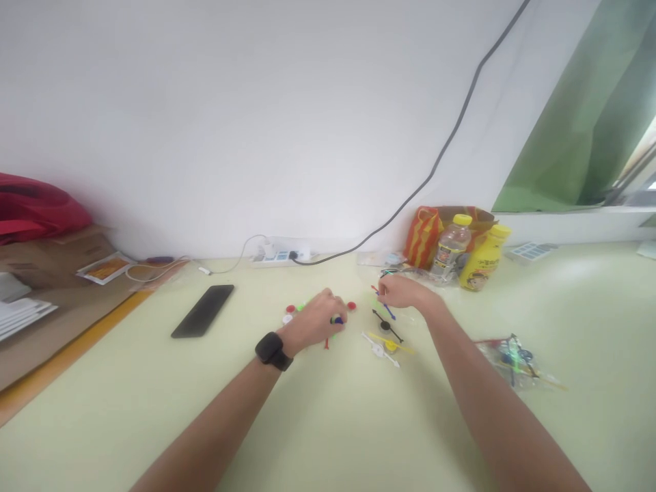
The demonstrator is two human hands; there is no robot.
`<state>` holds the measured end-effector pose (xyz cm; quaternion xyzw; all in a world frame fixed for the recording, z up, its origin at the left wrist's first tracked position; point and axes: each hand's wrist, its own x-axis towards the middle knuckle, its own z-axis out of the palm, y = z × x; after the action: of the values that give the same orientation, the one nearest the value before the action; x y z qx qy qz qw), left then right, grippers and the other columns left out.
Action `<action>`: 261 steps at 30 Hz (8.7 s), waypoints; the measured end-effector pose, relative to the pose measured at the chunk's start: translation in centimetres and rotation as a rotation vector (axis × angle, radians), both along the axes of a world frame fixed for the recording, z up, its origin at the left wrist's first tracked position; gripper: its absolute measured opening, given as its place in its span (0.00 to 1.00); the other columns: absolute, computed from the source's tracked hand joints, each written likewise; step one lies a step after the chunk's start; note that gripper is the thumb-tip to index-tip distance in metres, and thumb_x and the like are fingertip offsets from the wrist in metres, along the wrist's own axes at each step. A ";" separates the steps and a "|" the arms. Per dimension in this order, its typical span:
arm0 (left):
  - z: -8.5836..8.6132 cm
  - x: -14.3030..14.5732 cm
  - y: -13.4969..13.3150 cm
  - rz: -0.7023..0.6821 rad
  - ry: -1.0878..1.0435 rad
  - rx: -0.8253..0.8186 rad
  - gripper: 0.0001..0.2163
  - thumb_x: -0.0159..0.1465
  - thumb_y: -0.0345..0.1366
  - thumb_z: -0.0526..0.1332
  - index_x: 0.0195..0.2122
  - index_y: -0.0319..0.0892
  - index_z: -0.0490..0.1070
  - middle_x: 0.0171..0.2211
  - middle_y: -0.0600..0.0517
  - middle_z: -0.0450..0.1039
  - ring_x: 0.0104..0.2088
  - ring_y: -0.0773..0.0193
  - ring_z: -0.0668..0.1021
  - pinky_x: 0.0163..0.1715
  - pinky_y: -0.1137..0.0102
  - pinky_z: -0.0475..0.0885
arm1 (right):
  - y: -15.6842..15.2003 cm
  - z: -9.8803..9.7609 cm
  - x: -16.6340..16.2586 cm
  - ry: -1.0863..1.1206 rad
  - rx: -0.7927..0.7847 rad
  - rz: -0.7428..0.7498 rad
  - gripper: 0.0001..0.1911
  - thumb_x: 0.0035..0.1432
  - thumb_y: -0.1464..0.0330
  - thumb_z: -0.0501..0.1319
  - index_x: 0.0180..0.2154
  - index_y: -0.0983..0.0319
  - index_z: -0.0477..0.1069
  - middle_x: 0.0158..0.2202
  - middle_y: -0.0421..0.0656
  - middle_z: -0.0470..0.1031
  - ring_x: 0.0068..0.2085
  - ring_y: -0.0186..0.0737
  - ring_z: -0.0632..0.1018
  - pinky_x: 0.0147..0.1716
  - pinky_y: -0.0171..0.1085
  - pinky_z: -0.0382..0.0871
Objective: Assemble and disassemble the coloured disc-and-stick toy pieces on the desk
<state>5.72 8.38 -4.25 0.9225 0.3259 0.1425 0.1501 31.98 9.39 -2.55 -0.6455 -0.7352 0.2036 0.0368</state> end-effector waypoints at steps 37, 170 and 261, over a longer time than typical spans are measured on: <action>3.6 1.0 -0.9 0.099 -0.599 -0.002 0.11 0.67 0.43 0.65 0.48 0.44 0.75 0.45 0.47 0.75 0.38 0.62 0.83 0.40 0.67 0.82 | -2.7 4.4 -5.0 0.983 -0.075 0.097 0.08 0.57 0.71 0.59 0.41 0.58 0.68 0.29 0.38 0.76 0.32 0.36 0.77 0.37 0.35 0.71; -0.1 -0.5 0.6 0.004 -0.154 -0.262 0.05 0.56 0.38 0.67 0.32 0.44 0.80 0.28 0.53 0.78 0.29 0.62 0.76 0.27 0.70 0.66 | -1.8 0.8 -5.3 0.000 -0.007 0.217 0.13 0.57 0.73 0.63 0.45 0.58 0.76 0.47 0.44 0.78 0.42 0.39 0.78 0.31 0.31 0.62; -1.4 1.1 -1.1 -0.110 -0.016 0.121 0.10 0.72 0.37 0.59 0.36 0.42 0.77 0.45 0.45 0.81 0.56 0.50 0.78 0.56 0.57 0.70 | -12.7 11.0 -1.3 0.163 0.524 0.039 0.15 0.67 0.57 0.59 0.53 0.51 0.74 0.36 0.44 0.78 0.36 0.47 0.78 0.32 0.40 0.65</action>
<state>6.81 7.26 -5.70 0.9452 0.2643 0.1607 0.1045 30.70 -3.36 8.42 -0.5814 -0.7696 0.0585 0.2575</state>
